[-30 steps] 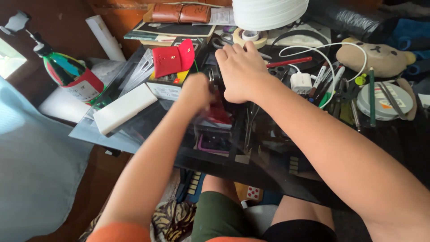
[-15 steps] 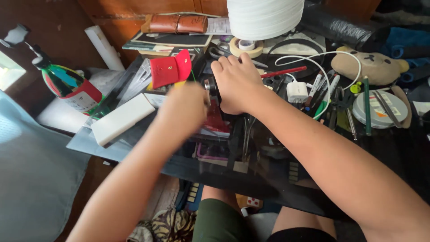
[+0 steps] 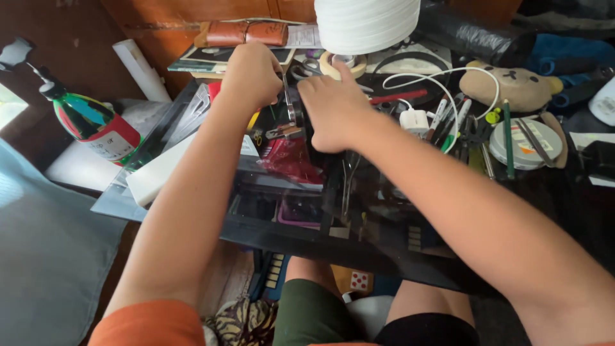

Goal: The recorder sharpens several pencils using a manual table-mounted pencil sharpener and organizes stationery on a cluttered desk.

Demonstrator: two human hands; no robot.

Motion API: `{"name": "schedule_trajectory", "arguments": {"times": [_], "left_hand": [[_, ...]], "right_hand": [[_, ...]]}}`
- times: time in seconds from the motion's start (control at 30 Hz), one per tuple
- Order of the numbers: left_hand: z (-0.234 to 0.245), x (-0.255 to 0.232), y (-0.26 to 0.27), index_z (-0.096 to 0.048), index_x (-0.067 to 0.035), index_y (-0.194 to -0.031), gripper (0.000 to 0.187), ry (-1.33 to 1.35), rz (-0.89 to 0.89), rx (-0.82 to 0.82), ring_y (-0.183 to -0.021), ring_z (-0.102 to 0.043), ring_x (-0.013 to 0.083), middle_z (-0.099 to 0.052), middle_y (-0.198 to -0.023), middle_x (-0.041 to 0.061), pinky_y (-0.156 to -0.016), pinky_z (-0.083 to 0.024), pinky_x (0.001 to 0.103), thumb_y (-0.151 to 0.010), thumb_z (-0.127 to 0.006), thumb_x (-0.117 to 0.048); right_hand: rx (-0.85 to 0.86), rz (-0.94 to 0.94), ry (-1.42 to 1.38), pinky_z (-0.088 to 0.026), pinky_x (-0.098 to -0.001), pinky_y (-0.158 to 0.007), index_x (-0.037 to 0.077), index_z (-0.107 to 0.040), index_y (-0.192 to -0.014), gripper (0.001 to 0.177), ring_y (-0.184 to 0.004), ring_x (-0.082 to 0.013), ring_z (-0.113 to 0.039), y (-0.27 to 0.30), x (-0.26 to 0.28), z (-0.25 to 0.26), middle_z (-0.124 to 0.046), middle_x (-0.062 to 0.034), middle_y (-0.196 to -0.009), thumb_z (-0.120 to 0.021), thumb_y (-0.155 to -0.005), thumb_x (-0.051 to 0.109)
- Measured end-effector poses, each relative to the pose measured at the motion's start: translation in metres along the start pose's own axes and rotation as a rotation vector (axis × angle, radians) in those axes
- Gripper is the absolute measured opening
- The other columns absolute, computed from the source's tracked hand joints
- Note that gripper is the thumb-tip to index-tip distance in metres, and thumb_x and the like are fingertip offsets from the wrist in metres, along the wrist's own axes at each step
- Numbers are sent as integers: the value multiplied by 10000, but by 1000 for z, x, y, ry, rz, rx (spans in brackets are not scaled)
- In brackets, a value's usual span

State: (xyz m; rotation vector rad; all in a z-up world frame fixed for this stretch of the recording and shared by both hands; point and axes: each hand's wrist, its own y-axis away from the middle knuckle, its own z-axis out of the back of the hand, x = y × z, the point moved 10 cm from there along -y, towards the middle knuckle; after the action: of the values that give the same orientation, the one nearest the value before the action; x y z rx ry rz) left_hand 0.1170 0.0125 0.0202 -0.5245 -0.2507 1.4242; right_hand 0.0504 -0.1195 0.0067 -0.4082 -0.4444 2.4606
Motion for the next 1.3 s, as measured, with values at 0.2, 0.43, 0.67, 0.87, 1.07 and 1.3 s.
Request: {"name": "schedule_trajectory", "arguments": {"times": [0.2,0.43,0.67,0.87,1.07,1.3], "left_hand": [[62,-49,99,-787,-122,-983,169,-19,104,-111,-860,-685,400,-734,-881,185,-754,-523,513,-838,-716,-172],[35,-39,131,-757,-98,-1140,295,270,13,-319,-883,-692,374,-735,-970,174,-759,-548,450,-873,-633,-78],[-39,-3,116,-692,-48,-1303,577,1286,538,14,-805,-559,128,-671,-990,47,-694,-462,295,-1080,-387,-485],[22,-66,53,-735,-109,-1257,668,604,239,353,-885,-660,202,-735,-1072,93,-753,-509,349,-892,-503,-618],[-10,-107,32,-750,-90,-1195,738,-251,78,602,-1070,-707,300,-743,-1182,142,-874,-559,419,-728,-735,-661],[-27,-86,31,-425,-181,-1515,1041,110,-197,659,-1164,-652,302,-608,-1381,150,-889,-552,395,-598,-910,-263]], "right_hand": [[-166,-178,-465,-361,-472,-1159,129,-630,-1355,584,-1290,-313,-561,41,-101,29,-667,-124,-1303,-651,-771,127],[-1,-121,-318,-355,-494,-1099,107,-655,-1299,494,-1286,-340,-544,64,-133,-31,-620,-127,-1358,-737,-817,172],[-162,-122,-338,-337,-490,-1126,135,-659,-1316,409,-1301,-347,-531,49,-116,-29,-626,-108,-1342,-693,-910,164],[-202,20,-261,-363,-491,-1086,175,-683,-1333,457,-1289,-339,-522,15,-92,-30,-598,-115,-1388,-693,-879,127],[-195,115,-141,-367,-500,-1048,178,-729,-1226,431,-1294,-340,-493,6,-80,-25,-582,-120,-1393,-733,-795,182],[477,-226,-34,-544,-423,-840,157,-773,-1076,293,-804,-289,-714,64,-79,2,-742,-118,-815,-649,-969,400]]}}
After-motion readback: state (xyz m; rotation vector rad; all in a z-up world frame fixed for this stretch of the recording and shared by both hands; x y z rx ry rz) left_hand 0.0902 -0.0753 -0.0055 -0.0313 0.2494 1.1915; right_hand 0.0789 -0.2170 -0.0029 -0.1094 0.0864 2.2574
